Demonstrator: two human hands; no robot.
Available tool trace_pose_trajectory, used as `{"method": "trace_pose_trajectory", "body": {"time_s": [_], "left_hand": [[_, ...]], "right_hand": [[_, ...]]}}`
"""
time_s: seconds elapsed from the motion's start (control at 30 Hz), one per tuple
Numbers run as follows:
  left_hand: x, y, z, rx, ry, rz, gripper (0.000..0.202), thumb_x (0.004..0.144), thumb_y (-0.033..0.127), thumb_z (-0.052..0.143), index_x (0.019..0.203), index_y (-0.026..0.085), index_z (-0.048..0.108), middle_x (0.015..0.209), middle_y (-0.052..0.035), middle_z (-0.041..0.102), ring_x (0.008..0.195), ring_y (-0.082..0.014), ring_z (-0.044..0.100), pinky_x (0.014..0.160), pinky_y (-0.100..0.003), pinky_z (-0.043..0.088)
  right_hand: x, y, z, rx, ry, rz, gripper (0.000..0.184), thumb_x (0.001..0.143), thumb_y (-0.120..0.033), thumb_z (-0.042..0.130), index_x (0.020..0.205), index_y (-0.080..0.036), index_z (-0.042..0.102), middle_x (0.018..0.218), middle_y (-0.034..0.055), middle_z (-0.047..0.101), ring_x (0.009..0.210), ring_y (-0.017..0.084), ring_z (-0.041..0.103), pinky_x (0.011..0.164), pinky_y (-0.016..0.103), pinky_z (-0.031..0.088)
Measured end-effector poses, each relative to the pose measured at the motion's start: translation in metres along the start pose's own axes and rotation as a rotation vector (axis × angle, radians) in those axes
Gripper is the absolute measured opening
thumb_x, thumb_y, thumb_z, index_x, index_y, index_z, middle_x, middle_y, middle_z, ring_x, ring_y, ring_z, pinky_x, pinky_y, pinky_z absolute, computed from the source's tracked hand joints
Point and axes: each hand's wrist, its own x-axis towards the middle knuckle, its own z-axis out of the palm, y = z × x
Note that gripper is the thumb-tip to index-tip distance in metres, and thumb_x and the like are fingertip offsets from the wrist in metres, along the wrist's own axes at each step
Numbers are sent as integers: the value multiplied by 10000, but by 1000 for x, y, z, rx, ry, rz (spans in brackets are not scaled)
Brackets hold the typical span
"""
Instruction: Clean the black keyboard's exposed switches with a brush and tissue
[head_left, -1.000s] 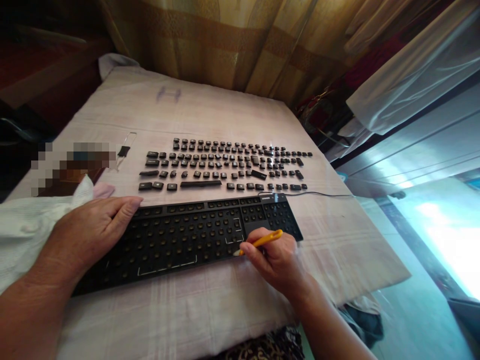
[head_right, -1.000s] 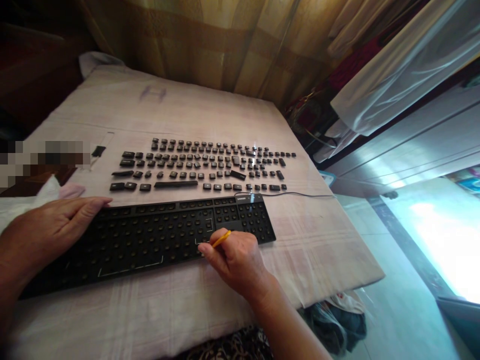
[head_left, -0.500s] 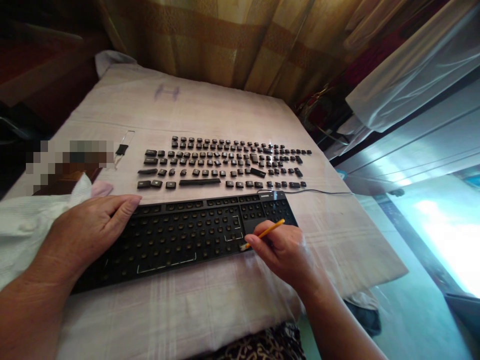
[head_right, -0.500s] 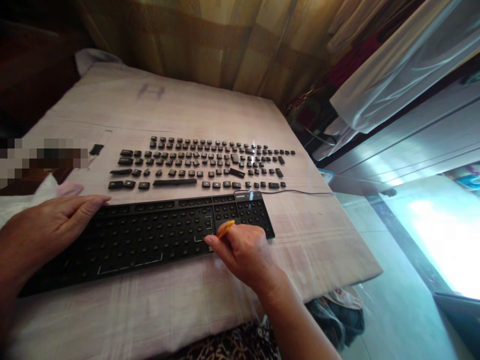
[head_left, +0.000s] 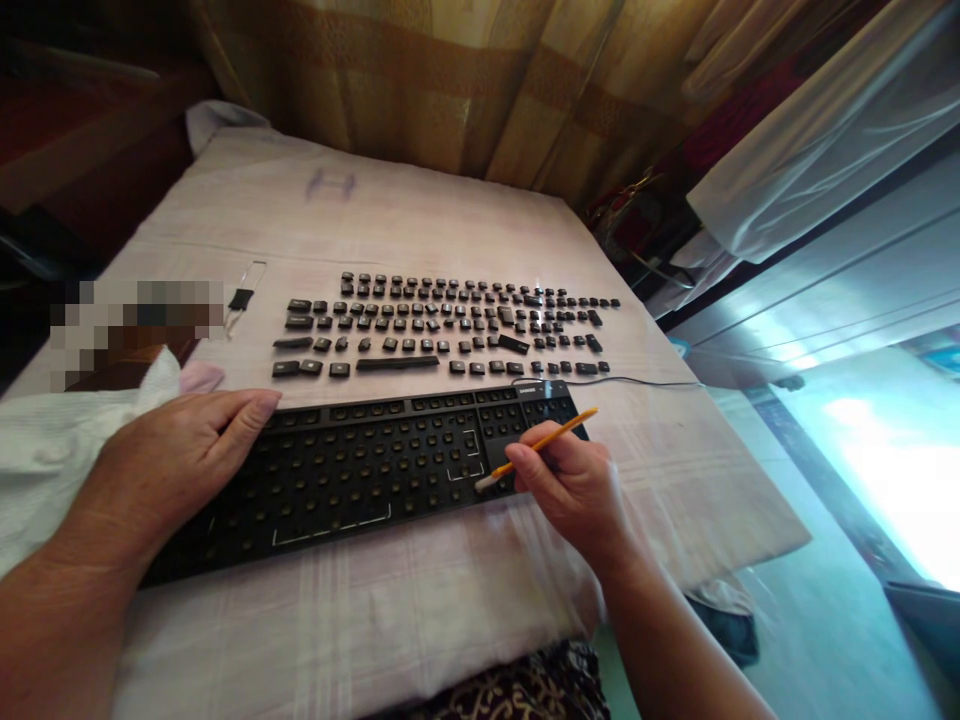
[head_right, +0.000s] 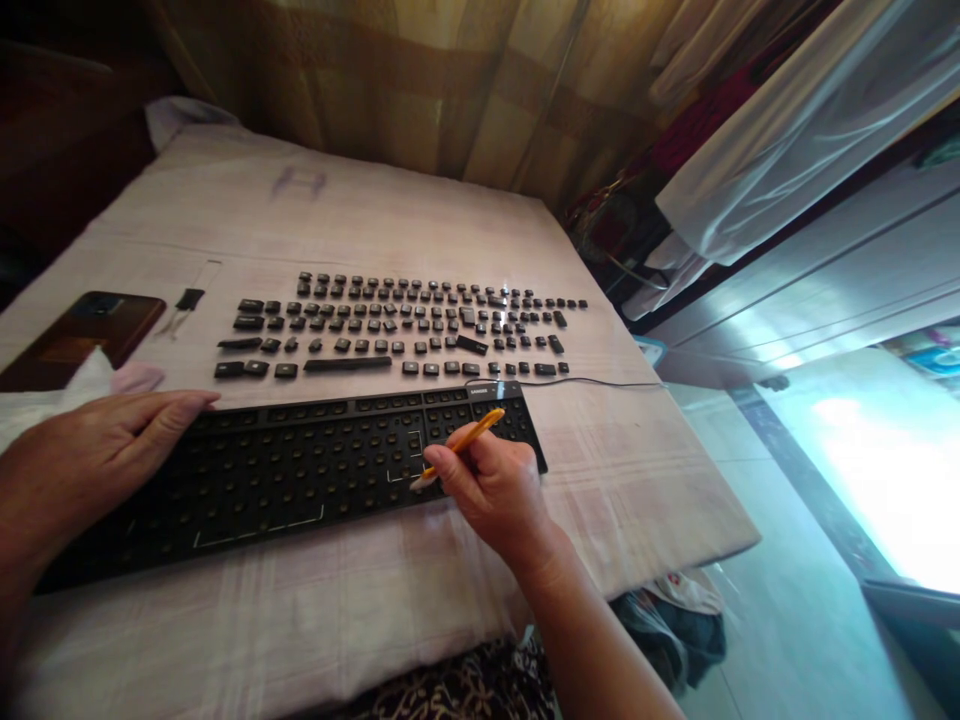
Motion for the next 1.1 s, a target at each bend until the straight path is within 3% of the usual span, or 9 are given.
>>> {"method": "trace_pose_trajectory", "body": {"time_s": [0.27,0.4,0.6,0.8,1.1], "left_hand": [[4,-5,3,-18,33,40,794,836,627,99,1124,225,720,1293,-106,683,1425,-327,454,1142,-541,427],[3,-3,3,-16,43,45,796,823,636,102,1103,234,729,1272,-89,697,1414,-332,468,1136,-551,433],[2,1,1,-23,20,11,878,783,662,71,1127,197,731,1334,-110,672,1454,-315,424,1180,-506,392],[4,-1,1,-35,-23,4,882,765,661,68,1127,219,739,1321,-58,688,1464,-316,408,1195,-503,378],[5,-7,4,-59,9,30,810,804,644,117,1109,241,749,1304,-53,698,1459,-328,417,1197,-513,384]], "right_hand": [[2,4,-8,-113,-128,-84,310,996,-367,551,741,-201,608,523,-20,629,413,100,556,458,207,396],[-4,2,-7,-94,-152,-54,307,1001,-347,547,735,-205,598,507,-29,616,425,105,577,472,203,409],[-5,-4,4,-7,-104,-67,274,993,-305,554,738,-207,580,506,-40,599,410,98,553,462,198,386],[13,0,0,47,-53,-5,224,986,-299,544,787,-209,595,538,-33,624,453,117,606,484,203,440],[41,13,18,-5,64,-109,151,957,-258,542,888,-215,669,825,41,764,726,172,738,693,255,575]]}}
